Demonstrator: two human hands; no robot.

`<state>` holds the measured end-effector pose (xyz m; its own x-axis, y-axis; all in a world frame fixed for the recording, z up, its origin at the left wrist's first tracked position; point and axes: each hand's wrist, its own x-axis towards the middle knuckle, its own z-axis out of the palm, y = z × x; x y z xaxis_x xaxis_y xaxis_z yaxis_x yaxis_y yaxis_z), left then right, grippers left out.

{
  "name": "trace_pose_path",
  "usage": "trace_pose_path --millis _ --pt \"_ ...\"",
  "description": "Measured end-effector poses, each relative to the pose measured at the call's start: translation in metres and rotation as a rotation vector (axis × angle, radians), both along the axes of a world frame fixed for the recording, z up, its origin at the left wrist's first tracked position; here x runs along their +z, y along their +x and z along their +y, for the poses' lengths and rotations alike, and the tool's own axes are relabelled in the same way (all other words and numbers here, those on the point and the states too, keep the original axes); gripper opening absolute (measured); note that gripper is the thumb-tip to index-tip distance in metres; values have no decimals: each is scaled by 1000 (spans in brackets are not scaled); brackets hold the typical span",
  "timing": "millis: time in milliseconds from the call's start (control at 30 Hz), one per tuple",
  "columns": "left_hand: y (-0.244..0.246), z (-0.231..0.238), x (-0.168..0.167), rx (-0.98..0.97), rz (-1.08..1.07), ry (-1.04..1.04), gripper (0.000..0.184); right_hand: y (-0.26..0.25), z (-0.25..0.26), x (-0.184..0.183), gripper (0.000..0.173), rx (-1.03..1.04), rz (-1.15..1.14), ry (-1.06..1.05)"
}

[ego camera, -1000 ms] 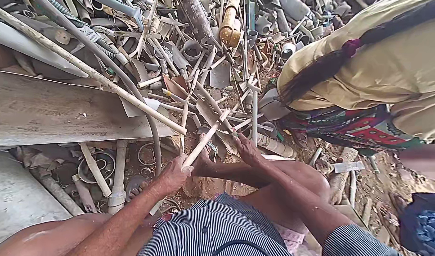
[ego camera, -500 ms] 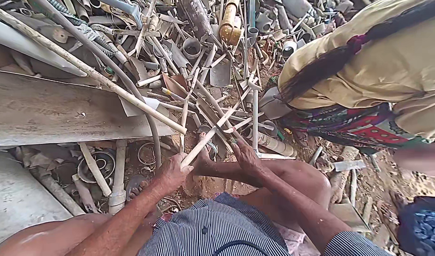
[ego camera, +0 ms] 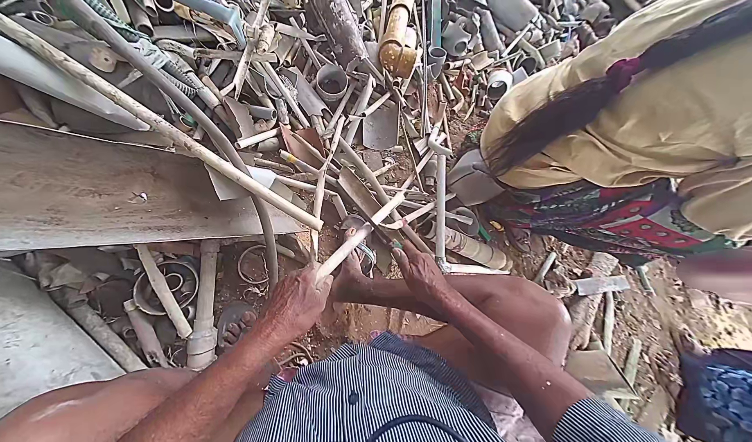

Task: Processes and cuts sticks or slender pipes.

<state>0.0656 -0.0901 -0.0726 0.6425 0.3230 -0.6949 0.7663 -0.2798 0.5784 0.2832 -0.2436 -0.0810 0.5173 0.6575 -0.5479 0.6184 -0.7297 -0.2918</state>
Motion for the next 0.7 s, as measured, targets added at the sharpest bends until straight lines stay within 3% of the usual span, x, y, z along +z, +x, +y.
trace_pose_path --millis 67,133,300,400,567,700 --pt "-1 -2 -1 -18 -13 2 42 41 4 -8 48 -179 -71 -1" --pt "-1 -3 1 -6 -15 6 40 46 6 -10 46 -225 -68 44" --pt "0 0 -1 48 -3 0 40 -53 -12 -11 52 -33 254 146" --pt "-1 1 1 52 -15 21 41 -73 -26 -16 55 -97 498 254" --pt "-1 2 4 34 -29 32 38 2 -18 -8 43 -461 431 311" --pt "-2 1 6 3 -6 33 38 38 -10 0 46 -749 517 241"
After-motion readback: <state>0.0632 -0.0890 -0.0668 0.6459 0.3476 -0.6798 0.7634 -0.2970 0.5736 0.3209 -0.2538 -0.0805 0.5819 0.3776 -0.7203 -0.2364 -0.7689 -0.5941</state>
